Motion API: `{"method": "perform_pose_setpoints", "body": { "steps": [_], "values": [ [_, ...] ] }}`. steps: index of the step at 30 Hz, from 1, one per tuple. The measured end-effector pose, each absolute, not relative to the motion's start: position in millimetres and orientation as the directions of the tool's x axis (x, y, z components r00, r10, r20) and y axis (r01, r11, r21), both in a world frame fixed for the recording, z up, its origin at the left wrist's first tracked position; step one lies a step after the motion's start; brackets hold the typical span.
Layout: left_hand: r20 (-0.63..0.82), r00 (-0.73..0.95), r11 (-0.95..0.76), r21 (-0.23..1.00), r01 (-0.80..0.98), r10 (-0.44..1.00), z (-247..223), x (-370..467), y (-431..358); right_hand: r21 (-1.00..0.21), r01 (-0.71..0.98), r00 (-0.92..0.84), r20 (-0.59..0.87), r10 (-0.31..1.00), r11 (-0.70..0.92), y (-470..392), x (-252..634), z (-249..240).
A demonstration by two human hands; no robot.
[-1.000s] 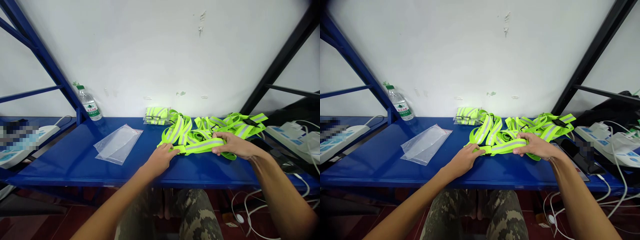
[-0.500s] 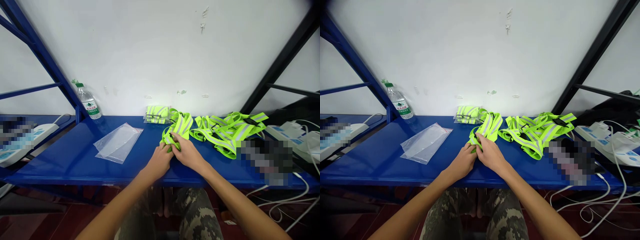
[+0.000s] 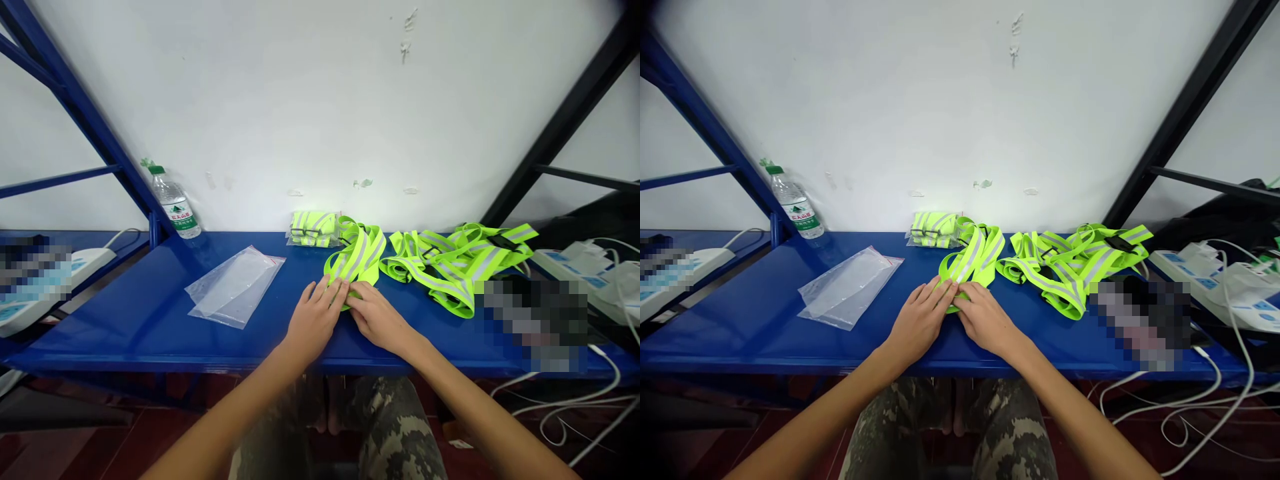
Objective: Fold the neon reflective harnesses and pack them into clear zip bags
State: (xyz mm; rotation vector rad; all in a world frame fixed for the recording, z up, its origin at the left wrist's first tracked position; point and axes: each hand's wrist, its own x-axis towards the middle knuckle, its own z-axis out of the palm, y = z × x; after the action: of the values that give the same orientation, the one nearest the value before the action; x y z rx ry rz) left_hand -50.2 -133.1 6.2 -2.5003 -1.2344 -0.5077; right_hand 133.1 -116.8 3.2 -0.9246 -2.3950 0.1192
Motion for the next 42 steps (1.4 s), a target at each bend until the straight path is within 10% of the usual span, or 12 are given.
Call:
{"method": "perform_pose_setpoints", "body": {
  "steps": [7, 18, 29, 42],
  "values": [
    [0.41, 0.462, -0.499, -0.02, 0.866, 0.786, 7.5, -53.0, -132.8, -0.35, 0.61, -0.593, 0.394, 0.702, 0.711, -118.4, 161.3, 6.8],
    [0.338, 0.556, -0.647, 0.486, 0.588, 0.759, 42.2, -74.9, -104.1, -0.513, 0.591, -0.455, 0.426, 0.782, 0.623, -108.3, 168.3, 3.6],
    [0.265, 0.599, -0.655, 0.332, 0.679, 0.755, 49.9, -95.5, -93.2, -0.615, 0.523, -0.39, 0.443, 0.807, 0.59, -109.5, 181.7, 1.7],
    [0.258, 0.534, -0.587, 0.227, 0.777, 0.805, 21.4, -78.0, -118.0, -0.36, 0.684, -0.522, 0.367, 0.77, 0.635, -114.7, 162.3, 7.9]
  ]
}}
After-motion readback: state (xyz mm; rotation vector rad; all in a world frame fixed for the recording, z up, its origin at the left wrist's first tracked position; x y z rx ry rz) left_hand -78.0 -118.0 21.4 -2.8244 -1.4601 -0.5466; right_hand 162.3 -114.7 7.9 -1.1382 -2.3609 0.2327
